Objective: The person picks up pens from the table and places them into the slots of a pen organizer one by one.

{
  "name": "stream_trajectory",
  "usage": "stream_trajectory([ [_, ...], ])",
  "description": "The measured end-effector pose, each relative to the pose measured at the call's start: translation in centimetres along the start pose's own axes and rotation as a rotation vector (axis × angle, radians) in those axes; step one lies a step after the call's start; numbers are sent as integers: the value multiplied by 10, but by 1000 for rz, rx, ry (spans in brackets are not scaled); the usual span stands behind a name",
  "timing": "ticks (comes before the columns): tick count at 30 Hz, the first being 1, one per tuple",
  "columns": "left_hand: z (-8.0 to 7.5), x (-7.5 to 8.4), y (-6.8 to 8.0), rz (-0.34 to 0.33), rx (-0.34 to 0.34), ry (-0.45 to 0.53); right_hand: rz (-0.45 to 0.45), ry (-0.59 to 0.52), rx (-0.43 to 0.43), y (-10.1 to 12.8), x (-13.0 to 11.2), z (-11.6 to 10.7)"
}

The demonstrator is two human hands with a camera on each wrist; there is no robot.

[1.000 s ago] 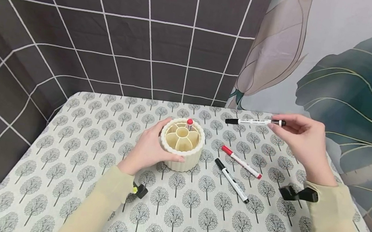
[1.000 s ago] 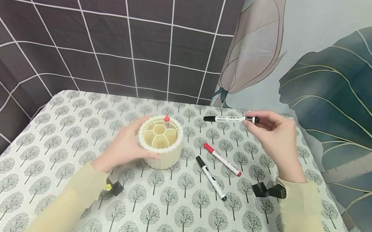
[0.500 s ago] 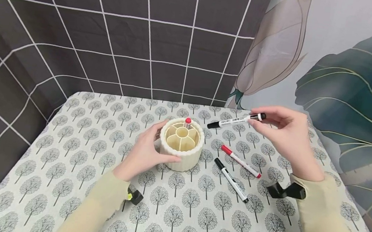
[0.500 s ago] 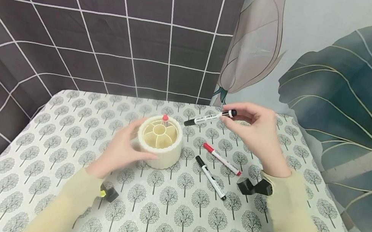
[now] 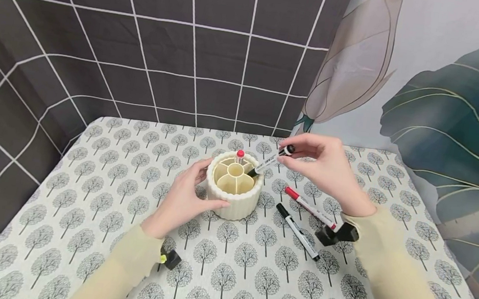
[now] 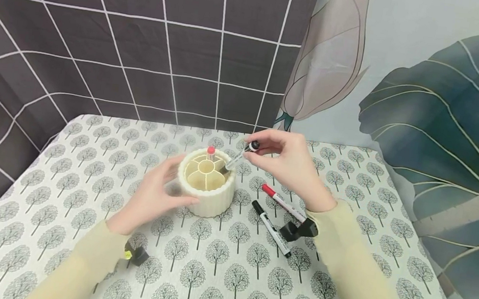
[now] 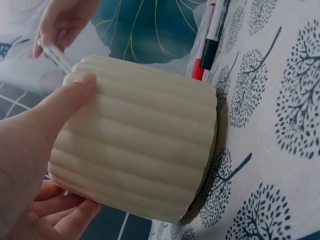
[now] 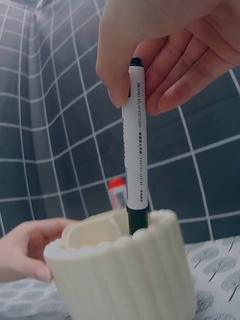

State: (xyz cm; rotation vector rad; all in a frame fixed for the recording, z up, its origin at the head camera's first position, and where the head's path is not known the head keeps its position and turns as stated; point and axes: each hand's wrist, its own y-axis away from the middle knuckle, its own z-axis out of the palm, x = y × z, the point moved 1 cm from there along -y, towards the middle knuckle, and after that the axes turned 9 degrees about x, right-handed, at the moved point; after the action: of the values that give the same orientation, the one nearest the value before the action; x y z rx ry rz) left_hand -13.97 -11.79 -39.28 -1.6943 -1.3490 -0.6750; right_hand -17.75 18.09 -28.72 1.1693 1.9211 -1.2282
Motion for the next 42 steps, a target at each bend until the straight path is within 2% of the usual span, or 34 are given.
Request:
stream_trajectory([
  [12,1,-1,0,12,5,2,27,6,-143,0,23,42],
  [20,2,0,0,-11,-12,5,42,12,-177,4,31,50],
  [24,2,-1,-1,-18,-16,22,62,-15,-177,5,31,48],
  [30,1,-3,-6,9,-24,17,77,-40,-166,8,27,38],
  [35,-3,-2,-19,24,-43,2,75,-23,-150,11,29,24],
  [42,-9,3,-39,19,-108,-14,96,15,-101,21,36,0],
])
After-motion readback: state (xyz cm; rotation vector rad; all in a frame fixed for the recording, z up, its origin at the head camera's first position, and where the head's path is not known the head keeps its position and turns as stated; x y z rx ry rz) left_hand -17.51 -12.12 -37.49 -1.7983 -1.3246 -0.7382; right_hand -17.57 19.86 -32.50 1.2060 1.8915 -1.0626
